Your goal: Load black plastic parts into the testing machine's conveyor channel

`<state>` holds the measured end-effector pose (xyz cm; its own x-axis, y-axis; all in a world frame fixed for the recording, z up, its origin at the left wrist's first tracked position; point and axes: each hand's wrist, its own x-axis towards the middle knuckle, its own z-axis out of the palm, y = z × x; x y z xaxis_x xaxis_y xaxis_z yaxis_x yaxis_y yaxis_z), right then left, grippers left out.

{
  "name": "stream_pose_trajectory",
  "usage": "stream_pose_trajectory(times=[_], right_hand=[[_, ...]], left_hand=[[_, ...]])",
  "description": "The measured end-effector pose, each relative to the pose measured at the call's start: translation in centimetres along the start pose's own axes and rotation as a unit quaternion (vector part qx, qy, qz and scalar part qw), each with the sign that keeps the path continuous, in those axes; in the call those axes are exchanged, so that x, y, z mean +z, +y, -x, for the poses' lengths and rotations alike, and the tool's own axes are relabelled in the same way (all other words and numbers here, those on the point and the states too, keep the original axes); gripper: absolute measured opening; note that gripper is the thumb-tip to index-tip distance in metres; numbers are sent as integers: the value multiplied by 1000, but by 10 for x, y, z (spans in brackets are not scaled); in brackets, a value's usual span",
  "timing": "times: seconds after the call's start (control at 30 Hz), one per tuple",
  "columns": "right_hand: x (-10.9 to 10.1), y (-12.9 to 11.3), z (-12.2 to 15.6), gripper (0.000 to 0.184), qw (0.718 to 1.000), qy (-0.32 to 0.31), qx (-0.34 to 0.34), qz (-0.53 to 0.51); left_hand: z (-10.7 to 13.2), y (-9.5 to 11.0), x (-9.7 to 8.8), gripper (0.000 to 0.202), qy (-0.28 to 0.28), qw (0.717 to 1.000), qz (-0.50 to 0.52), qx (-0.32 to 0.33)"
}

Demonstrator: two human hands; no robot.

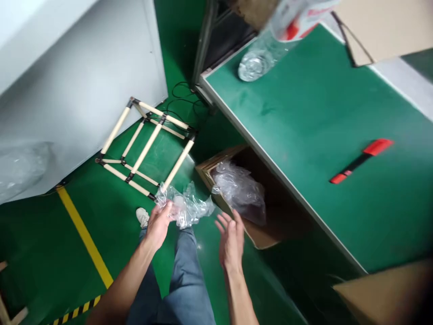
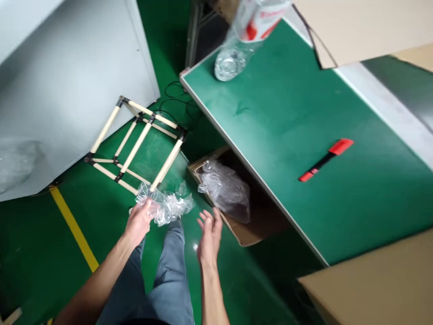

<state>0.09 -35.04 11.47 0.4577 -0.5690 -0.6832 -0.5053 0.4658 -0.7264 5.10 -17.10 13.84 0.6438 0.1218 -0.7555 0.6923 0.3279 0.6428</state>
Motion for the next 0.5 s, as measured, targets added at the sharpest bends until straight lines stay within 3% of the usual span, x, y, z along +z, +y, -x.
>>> stream_pose_trajectory(times=[0.1, 0.17, 0.33, 0.43, 0.5], right_hand=[[62, -10, 20, 83, 961, -231, 150, -34], [99, -22, 41, 68, 942, -297, 154, 3], [176, -54, 98, 70, 970, -238, 10, 43], [223, -65, 136, 73, 971, -215, -95, 43], [256, -67, 164, 71, 951, -243, -182, 57]], left_hand=[[16, 30, -36, 63, 18, 998, 64, -6], [29, 56, -63, 60, 46, 992, 116, 21], [76, 123, -146, 48, 144, 953, 199, 177], [112, 155, -204, 40, 148, 926, 223, 266], [136, 173, -246, 35, 141, 907, 222, 330]])
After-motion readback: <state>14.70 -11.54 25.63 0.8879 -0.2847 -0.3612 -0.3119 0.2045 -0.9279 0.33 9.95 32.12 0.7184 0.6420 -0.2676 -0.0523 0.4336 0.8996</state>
